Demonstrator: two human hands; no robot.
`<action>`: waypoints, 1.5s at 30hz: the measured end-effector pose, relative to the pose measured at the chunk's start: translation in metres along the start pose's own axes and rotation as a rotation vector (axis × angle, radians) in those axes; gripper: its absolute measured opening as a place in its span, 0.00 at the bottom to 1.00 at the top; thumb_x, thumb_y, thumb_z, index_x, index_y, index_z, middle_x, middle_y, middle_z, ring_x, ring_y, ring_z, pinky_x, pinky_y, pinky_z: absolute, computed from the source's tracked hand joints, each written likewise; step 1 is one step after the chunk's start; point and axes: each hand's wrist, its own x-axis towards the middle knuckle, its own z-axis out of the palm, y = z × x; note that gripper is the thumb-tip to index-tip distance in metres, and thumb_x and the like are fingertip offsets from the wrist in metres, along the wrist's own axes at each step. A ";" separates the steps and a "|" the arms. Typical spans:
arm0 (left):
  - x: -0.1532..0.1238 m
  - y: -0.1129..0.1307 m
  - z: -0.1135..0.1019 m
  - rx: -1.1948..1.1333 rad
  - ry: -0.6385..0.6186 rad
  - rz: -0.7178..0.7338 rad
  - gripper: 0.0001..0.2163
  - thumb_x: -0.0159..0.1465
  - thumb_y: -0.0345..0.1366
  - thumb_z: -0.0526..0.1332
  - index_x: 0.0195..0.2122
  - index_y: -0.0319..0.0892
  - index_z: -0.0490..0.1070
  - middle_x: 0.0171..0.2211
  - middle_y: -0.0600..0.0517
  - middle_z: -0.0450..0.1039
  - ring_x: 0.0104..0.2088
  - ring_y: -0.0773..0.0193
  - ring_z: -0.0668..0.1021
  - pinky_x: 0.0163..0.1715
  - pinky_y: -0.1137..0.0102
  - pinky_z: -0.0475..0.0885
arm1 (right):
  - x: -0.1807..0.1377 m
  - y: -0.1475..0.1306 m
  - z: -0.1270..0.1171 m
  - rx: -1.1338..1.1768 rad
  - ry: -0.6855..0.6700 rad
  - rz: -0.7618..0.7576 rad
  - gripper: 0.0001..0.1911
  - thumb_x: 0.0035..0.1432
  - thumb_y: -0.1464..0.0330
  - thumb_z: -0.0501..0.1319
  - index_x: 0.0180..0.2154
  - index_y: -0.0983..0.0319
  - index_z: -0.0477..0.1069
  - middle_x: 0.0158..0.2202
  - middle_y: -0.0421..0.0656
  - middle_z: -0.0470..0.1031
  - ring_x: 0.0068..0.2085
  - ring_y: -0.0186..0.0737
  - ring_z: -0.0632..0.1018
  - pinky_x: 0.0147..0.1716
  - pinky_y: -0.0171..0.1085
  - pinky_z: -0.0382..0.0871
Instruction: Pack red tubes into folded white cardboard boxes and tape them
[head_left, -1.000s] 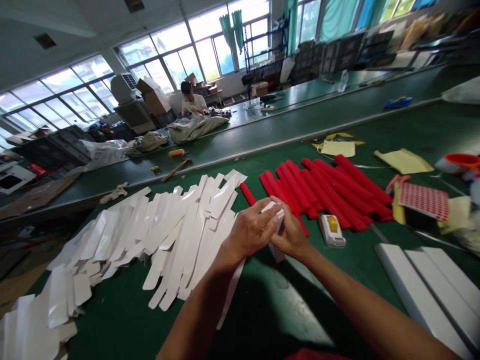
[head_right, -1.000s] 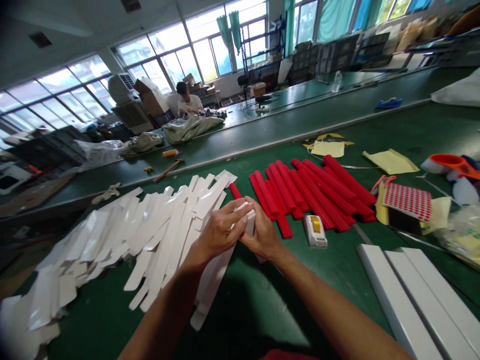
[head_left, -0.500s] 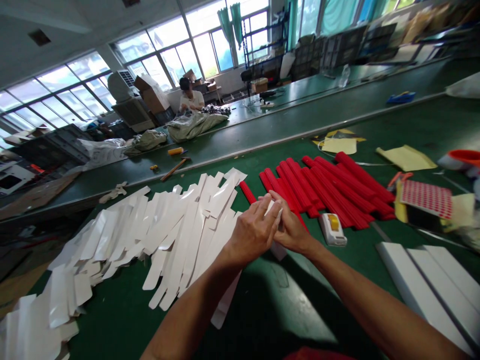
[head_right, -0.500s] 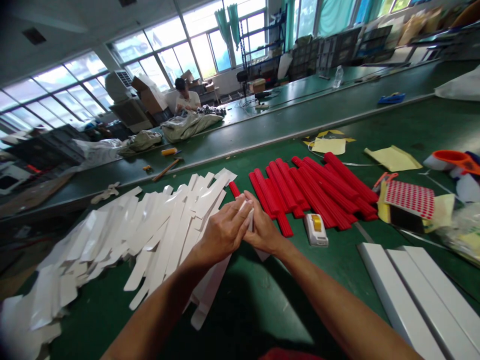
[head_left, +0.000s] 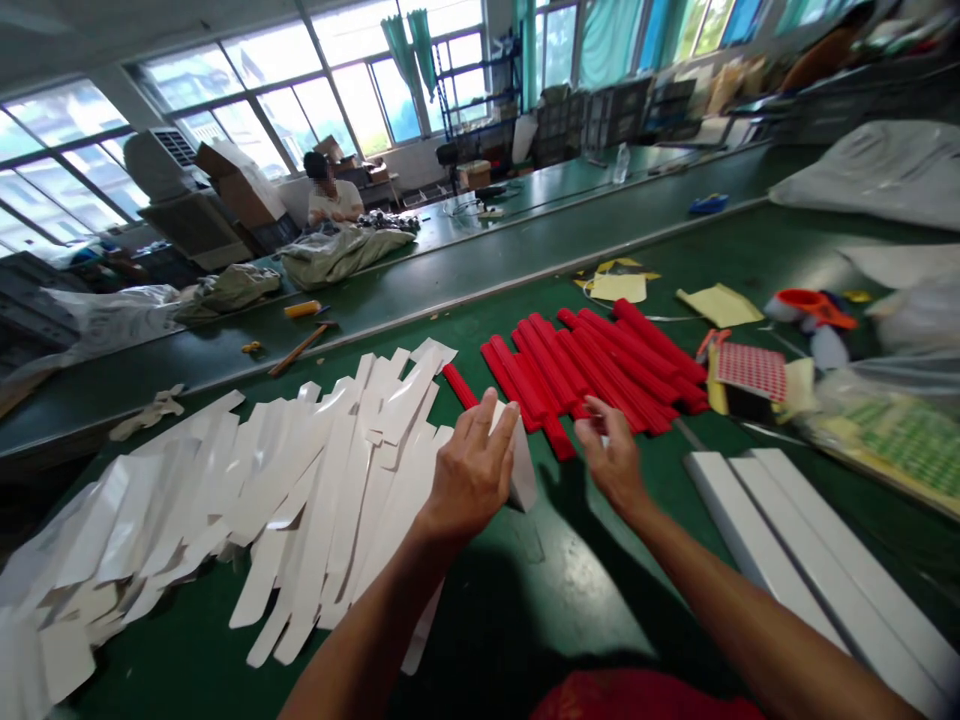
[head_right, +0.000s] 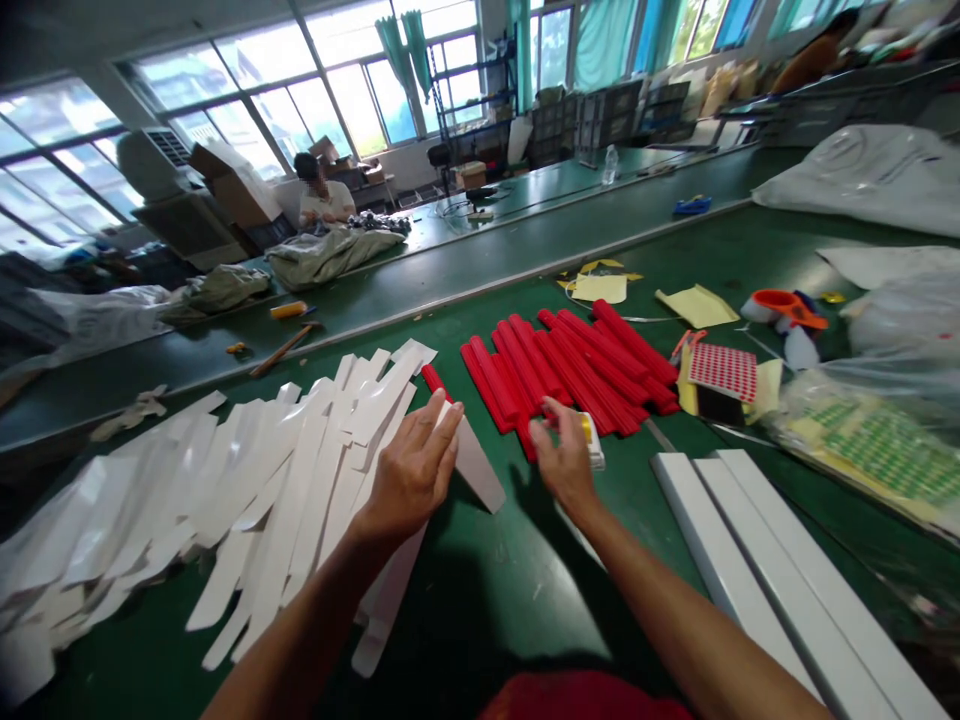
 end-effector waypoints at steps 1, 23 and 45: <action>0.000 0.000 0.001 -0.010 0.013 0.000 0.18 0.68 0.29 0.54 0.59 0.36 0.64 0.60 0.34 0.66 0.56 0.51 0.72 0.53 0.55 0.74 | 0.001 0.021 -0.011 -0.068 0.190 0.186 0.27 0.59 0.57 0.53 0.55 0.65 0.68 0.53 0.54 0.72 0.54 0.50 0.72 0.56 0.48 0.64; -0.001 0.009 0.002 -0.041 0.083 0.015 0.19 0.66 0.27 0.55 0.58 0.35 0.65 0.58 0.35 0.68 0.55 0.51 0.73 0.51 0.55 0.74 | -0.007 0.113 -0.037 0.468 0.231 0.885 0.12 0.53 0.74 0.68 0.25 0.66 0.65 0.22 0.36 0.71 0.25 0.29 0.75 0.27 0.31 0.75; -0.014 0.017 0.013 -0.191 0.121 -0.136 0.19 0.68 0.28 0.53 0.59 0.44 0.65 0.60 0.42 0.65 0.58 0.56 0.71 0.55 0.58 0.73 | -0.036 0.084 -0.034 0.407 -0.077 0.806 0.15 0.39 0.69 0.71 0.20 0.61 0.64 0.14 0.37 0.65 0.13 0.29 0.64 0.10 0.30 0.64</action>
